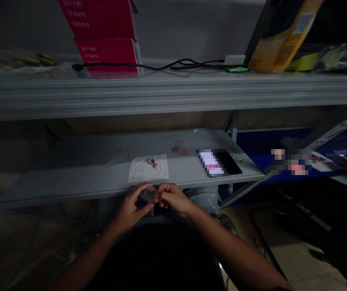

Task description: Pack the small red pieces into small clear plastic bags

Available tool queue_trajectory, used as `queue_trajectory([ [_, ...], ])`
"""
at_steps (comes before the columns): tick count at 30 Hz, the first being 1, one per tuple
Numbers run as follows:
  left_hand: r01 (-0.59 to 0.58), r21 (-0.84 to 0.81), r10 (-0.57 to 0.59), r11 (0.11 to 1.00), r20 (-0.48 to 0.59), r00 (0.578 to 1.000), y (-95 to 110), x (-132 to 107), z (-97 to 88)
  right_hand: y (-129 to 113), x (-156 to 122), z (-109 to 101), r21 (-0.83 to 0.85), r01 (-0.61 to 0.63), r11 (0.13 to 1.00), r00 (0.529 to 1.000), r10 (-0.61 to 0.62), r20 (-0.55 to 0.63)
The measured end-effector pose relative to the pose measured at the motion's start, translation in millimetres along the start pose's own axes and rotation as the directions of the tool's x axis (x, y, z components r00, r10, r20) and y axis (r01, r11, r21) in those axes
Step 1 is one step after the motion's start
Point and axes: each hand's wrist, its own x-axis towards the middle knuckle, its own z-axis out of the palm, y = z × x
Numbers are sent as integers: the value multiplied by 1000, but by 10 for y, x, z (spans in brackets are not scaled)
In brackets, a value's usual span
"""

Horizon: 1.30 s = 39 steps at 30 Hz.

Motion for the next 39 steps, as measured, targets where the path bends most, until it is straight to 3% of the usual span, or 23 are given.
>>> queue_trajectory([
  [7,107,-230,-105,967,22,994,-69,71,24,-30,28,-4,-9,31,999,1000,-31,1],
  [12,195,-400,-192,896,46,980,-98,73,14,-140,-39,-8,-133,213,968,971,-194,142],
  [17,291,-397,-271,871,105,957,-50,0,42,-227,-157,72,-495,356,793,933,-276,229],
  [19,353,-384,-311,853,167,935,-46,-27,76,-236,-169,104,-540,362,760,932,-281,229],
  [23,406,-398,-343,823,222,913,-59,-28,134,-235,-142,104,-533,347,771,936,-250,248],
  [27,424,-435,-374,794,199,906,-30,33,125,-211,-93,30,-591,345,729,939,-275,208],
  [31,392,-446,-388,804,105,916,11,70,104,-193,-77,-4,-605,317,730,947,-283,154],
  [33,405,-461,-396,790,122,910,15,59,112,-194,-95,12,-609,308,731,948,-285,138],
  [35,436,-483,-426,759,138,894,12,31,123,-200,-126,38,-581,309,753,950,-277,147],
  [39,432,-533,-500,728,19,866,28,26,39,-249,-152,27,-473,334,816,943,-294,157],
])
